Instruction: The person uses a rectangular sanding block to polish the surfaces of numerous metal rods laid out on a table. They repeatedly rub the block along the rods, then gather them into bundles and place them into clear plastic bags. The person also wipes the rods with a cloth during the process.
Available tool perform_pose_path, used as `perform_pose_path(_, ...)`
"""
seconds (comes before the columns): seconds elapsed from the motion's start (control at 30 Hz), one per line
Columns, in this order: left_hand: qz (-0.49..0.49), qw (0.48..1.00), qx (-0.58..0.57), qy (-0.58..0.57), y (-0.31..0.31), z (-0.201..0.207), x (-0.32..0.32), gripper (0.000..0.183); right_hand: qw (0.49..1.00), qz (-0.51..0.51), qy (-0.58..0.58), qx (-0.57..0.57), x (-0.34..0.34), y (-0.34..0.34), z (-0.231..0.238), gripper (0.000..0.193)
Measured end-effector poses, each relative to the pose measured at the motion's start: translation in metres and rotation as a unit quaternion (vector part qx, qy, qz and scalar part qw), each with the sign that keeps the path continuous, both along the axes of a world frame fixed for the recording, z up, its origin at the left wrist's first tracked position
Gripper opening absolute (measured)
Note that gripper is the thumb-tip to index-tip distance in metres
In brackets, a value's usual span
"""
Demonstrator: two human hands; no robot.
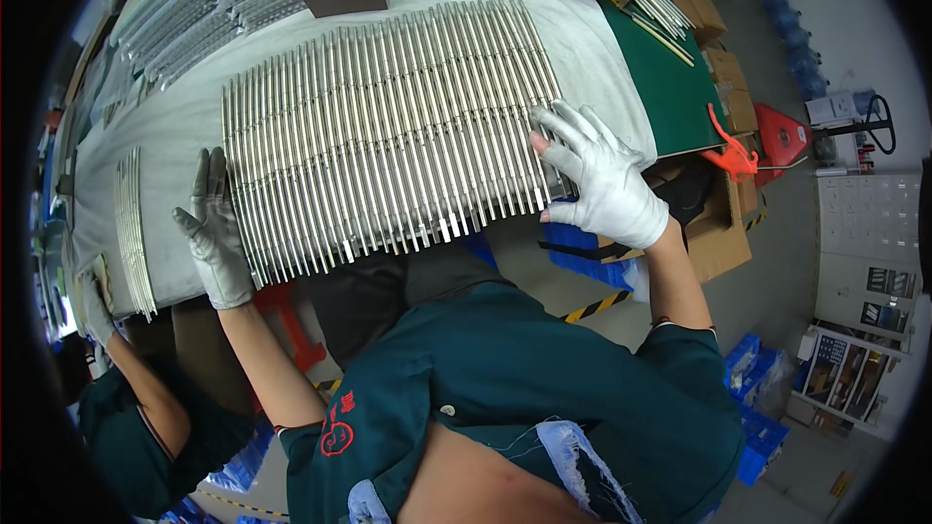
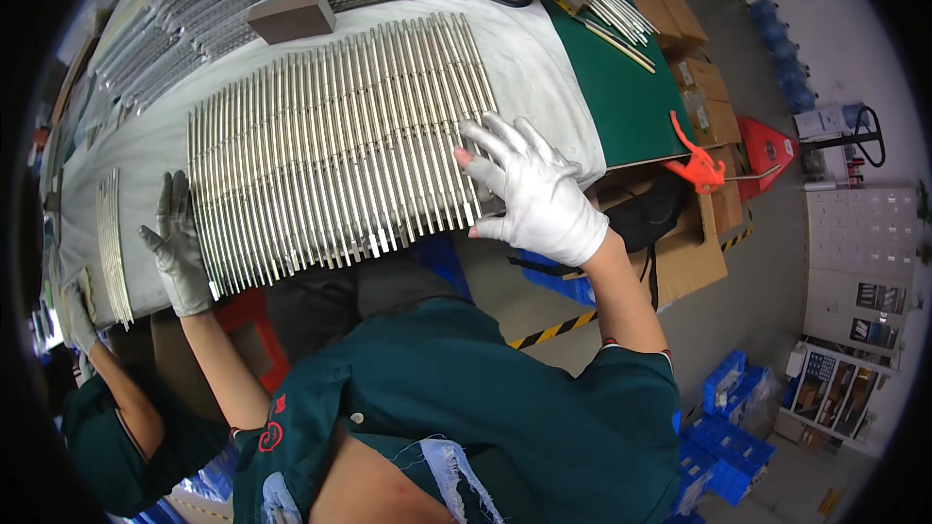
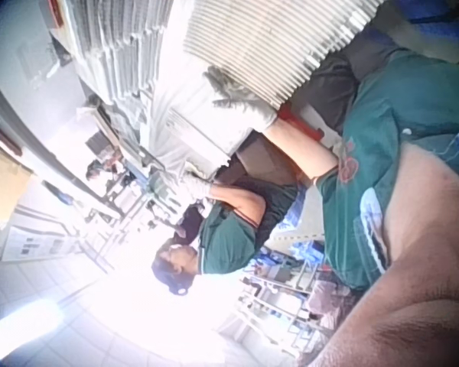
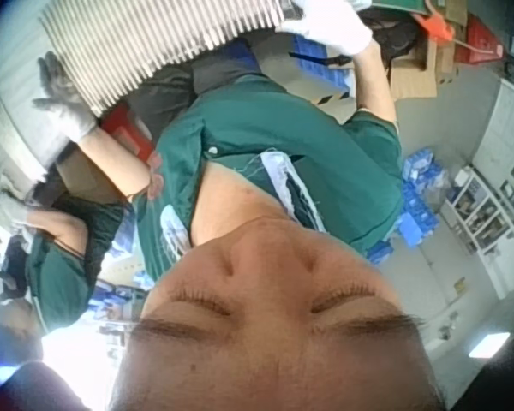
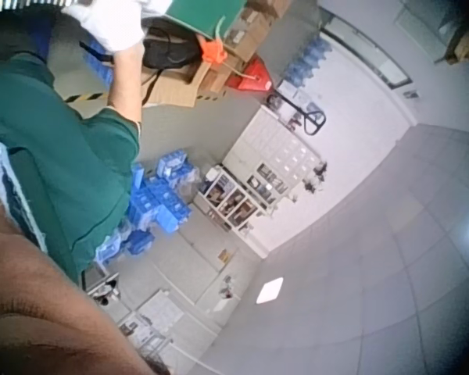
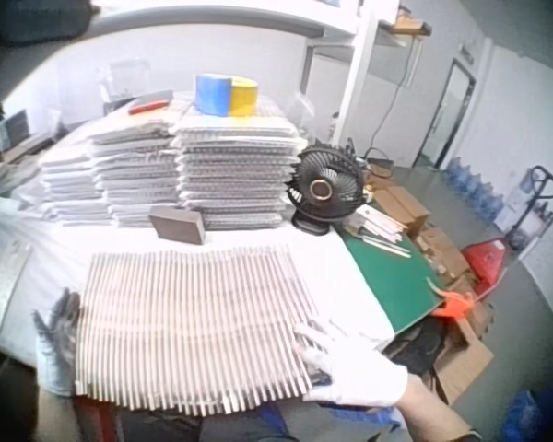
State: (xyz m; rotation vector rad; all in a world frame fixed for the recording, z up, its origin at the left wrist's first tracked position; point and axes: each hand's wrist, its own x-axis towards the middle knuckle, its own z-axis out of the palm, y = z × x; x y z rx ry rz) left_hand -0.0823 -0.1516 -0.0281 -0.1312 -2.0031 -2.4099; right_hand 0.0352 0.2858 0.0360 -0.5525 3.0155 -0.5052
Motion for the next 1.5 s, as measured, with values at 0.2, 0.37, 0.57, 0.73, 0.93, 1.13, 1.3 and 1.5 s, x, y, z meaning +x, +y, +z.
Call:
perform_pose_path(0.2, 0.003, 1.0, -0.006, -0.001, 0.003, 0.005, 0.004, 0.093, 0.999, -0.026, -0.016, 0.009, -0.003, -0.002, 0.001, 0.076)
perform_pose_path(0.37, 0.004, 1.0, 0.011, -0.005, 0.006, 0.005, 0.003, 0.094, 0.999, 0.046, 0.011, 0.005, -0.011, -0.017, -0.001, 0.076)
perform_pose_path(0.57, 0.005, 1.0, 0.008, -0.005, 0.008, 0.009, 0.004, 0.096, 0.999, 0.036, 0.018, -0.01, -0.013, -0.019, 0.0, 0.078)
perform_pose_path(0.73, 0.01, 1.0, 0.026, -0.013, 0.007, 0.008, 0.003, 0.097, 0.997, 0.073, 0.03, 0.005, -0.02, -0.032, -0.006, 0.08)
perform_pose_path(0.93, 0.015, 0.999, 0.047, -0.019, 0.012, 0.012, 0.006, 0.096, 0.998, 0.053, 0.046, -0.001, -0.02, -0.035, -0.003, 0.082)
perform_pose_path(1.13, 0.024, 0.999, 0.044, -0.019, 0.016, 0.018, 0.008, 0.098, 0.995, 0.09, 0.043, -0.028, -0.025, -0.049, -0.012, 0.09)
perform_pose_path(1.3, 0.019, 0.998, 0.049, -0.018, 0.015, 0.018, 0.009, 0.096, 0.997, 0.065, 0.049, -0.005, -0.026, -0.048, -0.011, 0.086)
perform_pose_path(1.5, 0.01, 0.999, 0.05, -0.018, 0.013, 0.016, 0.007, 0.098, 0.994, 0.103, 0.019, -0.025, -0.029, -0.065, -0.007, 0.082)
